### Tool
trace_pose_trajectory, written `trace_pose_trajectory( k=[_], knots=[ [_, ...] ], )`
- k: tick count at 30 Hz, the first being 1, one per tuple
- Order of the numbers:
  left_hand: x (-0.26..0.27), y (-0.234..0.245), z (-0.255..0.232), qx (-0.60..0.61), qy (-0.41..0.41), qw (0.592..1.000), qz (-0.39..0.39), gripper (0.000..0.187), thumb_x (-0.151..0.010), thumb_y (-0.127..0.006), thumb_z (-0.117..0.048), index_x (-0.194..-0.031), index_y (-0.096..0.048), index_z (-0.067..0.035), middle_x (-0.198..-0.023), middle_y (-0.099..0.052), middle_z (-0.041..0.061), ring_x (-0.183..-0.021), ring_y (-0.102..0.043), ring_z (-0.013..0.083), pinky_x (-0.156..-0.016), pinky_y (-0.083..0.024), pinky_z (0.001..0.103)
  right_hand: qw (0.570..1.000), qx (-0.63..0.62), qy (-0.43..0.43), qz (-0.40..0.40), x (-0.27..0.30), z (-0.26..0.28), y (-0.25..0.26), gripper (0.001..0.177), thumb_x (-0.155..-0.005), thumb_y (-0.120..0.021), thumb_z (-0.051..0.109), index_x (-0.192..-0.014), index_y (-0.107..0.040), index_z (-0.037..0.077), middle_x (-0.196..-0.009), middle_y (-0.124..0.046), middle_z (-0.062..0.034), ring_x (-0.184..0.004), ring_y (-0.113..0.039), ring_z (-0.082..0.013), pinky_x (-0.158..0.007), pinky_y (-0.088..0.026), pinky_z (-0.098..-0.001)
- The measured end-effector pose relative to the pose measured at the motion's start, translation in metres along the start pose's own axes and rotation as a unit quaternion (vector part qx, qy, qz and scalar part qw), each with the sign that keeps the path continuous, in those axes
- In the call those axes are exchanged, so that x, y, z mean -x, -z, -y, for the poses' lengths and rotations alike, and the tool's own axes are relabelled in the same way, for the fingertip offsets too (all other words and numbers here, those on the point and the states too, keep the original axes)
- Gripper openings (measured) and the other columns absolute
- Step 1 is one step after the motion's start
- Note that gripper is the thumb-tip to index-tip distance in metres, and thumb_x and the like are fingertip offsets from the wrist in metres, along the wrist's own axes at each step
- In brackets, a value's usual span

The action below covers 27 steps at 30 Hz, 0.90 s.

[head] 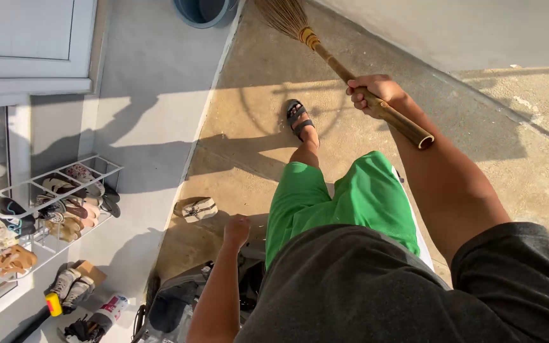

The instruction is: Sweeping a concrete driveway area and moving items like corrugated sheets and wood scraps to tidy the space.

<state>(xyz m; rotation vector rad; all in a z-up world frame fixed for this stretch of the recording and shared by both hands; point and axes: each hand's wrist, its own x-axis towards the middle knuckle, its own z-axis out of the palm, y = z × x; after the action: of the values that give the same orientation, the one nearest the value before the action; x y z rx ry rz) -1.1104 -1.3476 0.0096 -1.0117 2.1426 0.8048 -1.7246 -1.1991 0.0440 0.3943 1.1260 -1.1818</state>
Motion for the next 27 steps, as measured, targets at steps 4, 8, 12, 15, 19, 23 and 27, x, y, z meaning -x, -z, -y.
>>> trace_pose_trajectory(
  k=[4, 8, 12, 15, 19, 23, 27],
  knots=[
    [-0.082, 0.132, -0.004, 0.322, 0.145, 0.934, -0.044, 0.025, -0.093, -0.063, -0.025, -0.099, -0.072, -0.002, -0.089, -0.076, 0.010, -0.080, -0.076, 0.0216, -0.073, -0.057, 0.037, 0.983, -0.097, -0.005, -0.155, 0.069, -0.077, 0.077, 0.017, -0.100, -0.061, 0.019, -0.094, -0.052, 0.006, -0.073, -0.047, 0.0001, -0.055, -0.043, -0.0072, -0.044, -0.034, -0.0218],
    [-0.186, 0.178, -0.026, 0.275, 0.116, 0.953, -0.059, 0.029, -0.099, -0.068, -0.026, -0.097, -0.070, 0.003, -0.083, -0.072, 0.013, -0.073, -0.065, 0.0193, -0.067, -0.052, 0.034, 0.928, -0.181, -0.072, -0.317, 0.172, -0.194, 0.203, 0.016, -0.102, -0.060, 0.016, -0.093, -0.051, 0.006, -0.075, -0.049, -0.0010, -0.055, -0.040, -0.0071, -0.045, -0.034, -0.0220],
    [-0.255, 0.200, -0.090, 0.314, 0.060, 0.947, -0.025, 0.020, -0.094, -0.066, -0.020, -0.099, -0.070, -0.001, -0.086, -0.073, 0.007, -0.073, -0.071, 0.0157, -0.066, -0.055, 0.031, 0.890, -0.101, -0.112, -0.431, 0.275, -0.178, 0.111, 0.017, -0.101, -0.061, 0.012, -0.100, -0.057, -0.004, -0.074, -0.053, -0.0062, -0.057, -0.046, -0.0131, -0.049, -0.040, -0.0279],
    [-0.275, 0.208, -0.154, 0.308, -0.019, 0.951, 0.002, 0.018, -0.094, -0.065, -0.018, -0.100, -0.071, -0.002, -0.087, -0.074, 0.006, -0.074, -0.071, 0.0158, -0.068, -0.055, 0.030, 0.906, -0.011, -0.097, -0.412, 0.309, -0.146, 0.037, 0.020, -0.098, -0.063, 0.012, -0.101, -0.064, -0.008, -0.070, -0.055, -0.0099, -0.054, -0.048, -0.0174, -0.047, -0.040, -0.0336],
    [-0.262, 0.226, -0.229, 0.223, -0.087, 0.970, 0.026, 0.018, -0.094, -0.064, -0.019, -0.101, -0.072, -0.004, -0.086, -0.073, 0.007, -0.076, -0.068, 0.0172, -0.069, -0.054, 0.031, 0.960, 0.028, -0.056, -0.271, 0.282, -0.100, -0.025, 0.021, -0.092, -0.068, 0.015, -0.100, -0.070, -0.004, -0.063, -0.053, -0.0082, -0.050, -0.048, -0.0169, -0.042, -0.039, -0.0349],
    [-0.241, 0.228, -0.237, 0.173, -0.085, 0.980, 0.044, 0.018, -0.093, -0.064, -0.019, -0.101, -0.071, -0.005, -0.086, -0.073, 0.005, -0.077, -0.069, 0.0169, -0.071, -0.054, 0.031, 0.987, -0.022, 0.006, -0.158, 0.173, -0.080, -0.020, 0.020, -0.092, -0.068, 0.014, -0.103, -0.067, -0.002, -0.068, -0.061, -0.0055, -0.053, -0.057, -0.0141, -0.045, -0.045, -0.0313],
    [-0.203, 0.235, -0.207, 0.084, -0.050, 0.995, 0.022, 0.016, -0.094, -0.062, -0.017, -0.097, -0.072, -0.005, -0.085, -0.074, 0.007, -0.081, -0.071, 0.0192, -0.076, -0.054, 0.032, 0.986, -0.113, 0.040, -0.120, 0.114, -0.094, 0.049, 0.013, -0.092, -0.067, 0.009, -0.102, -0.068, 0.000, -0.073, -0.062, -0.0050, -0.053, -0.053, -0.0117, -0.045, -0.043, -0.0278]
  ],
)
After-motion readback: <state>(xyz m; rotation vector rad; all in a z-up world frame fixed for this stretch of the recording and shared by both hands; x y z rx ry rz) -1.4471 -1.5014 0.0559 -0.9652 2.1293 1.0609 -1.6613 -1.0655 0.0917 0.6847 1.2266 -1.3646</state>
